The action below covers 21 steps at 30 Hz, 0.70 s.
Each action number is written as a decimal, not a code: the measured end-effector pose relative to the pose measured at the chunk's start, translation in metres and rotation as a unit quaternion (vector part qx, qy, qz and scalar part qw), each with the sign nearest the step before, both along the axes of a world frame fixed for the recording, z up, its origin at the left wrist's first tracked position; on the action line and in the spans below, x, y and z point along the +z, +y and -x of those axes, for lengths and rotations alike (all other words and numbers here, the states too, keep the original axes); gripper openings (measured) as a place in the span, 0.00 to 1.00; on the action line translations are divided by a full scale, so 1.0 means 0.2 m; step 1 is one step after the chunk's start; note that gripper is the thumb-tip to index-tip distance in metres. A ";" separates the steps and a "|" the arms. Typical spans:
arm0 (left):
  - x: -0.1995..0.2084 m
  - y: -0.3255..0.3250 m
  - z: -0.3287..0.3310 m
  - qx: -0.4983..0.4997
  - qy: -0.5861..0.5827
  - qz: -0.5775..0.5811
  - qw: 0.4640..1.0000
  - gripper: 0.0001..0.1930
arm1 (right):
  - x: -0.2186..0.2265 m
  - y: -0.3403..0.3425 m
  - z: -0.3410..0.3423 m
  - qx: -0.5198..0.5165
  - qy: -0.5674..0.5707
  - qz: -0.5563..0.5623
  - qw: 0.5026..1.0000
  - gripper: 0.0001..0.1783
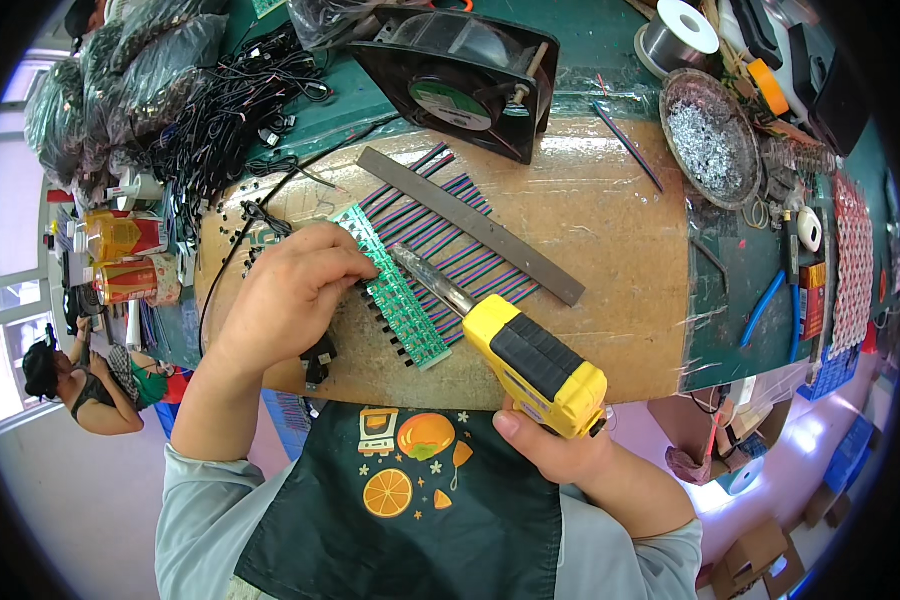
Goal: The person solders wires and electronic components onto a circuit board strip using a soldering iron. The person then sets the assembled board aside and solders components onto a new circuit board strip.
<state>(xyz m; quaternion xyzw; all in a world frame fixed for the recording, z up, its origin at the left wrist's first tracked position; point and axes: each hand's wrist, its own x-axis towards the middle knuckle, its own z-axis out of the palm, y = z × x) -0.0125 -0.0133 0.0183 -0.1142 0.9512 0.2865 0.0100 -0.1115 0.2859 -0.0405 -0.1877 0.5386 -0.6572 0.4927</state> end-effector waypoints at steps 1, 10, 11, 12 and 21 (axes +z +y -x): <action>0.00 0.00 0.00 -0.012 0.008 0.006 1.000 0.08 | 0.00 0.01 0.00 0.006 0.000 -0.006 1.000 0.31; 0.01 -0.09 0.06 -0.065 -0.041 -0.048 0.996 0.07 | 0.04 0.03 0.02 0.052 0.040 -0.040 0.997 0.31; 0.01 -0.09 0.07 -0.064 -0.041 -0.048 0.996 0.07 | 0.05 0.03 0.01 0.043 0.040 -0.053 0.997 0.30; 0.01 -0.09 0.07 -0.073 -0.041 -0.043 0.996 0.06 | 0.04 0.03 0.01 0.045 0.040 -0.053 0.997 0.30; 0.02 -0.12 0.11 -0.101 -0.069 -0.040 0.992 0.04 | 0.04 0.02 0.00 0.074 0.065 -0.068 0.993 0.26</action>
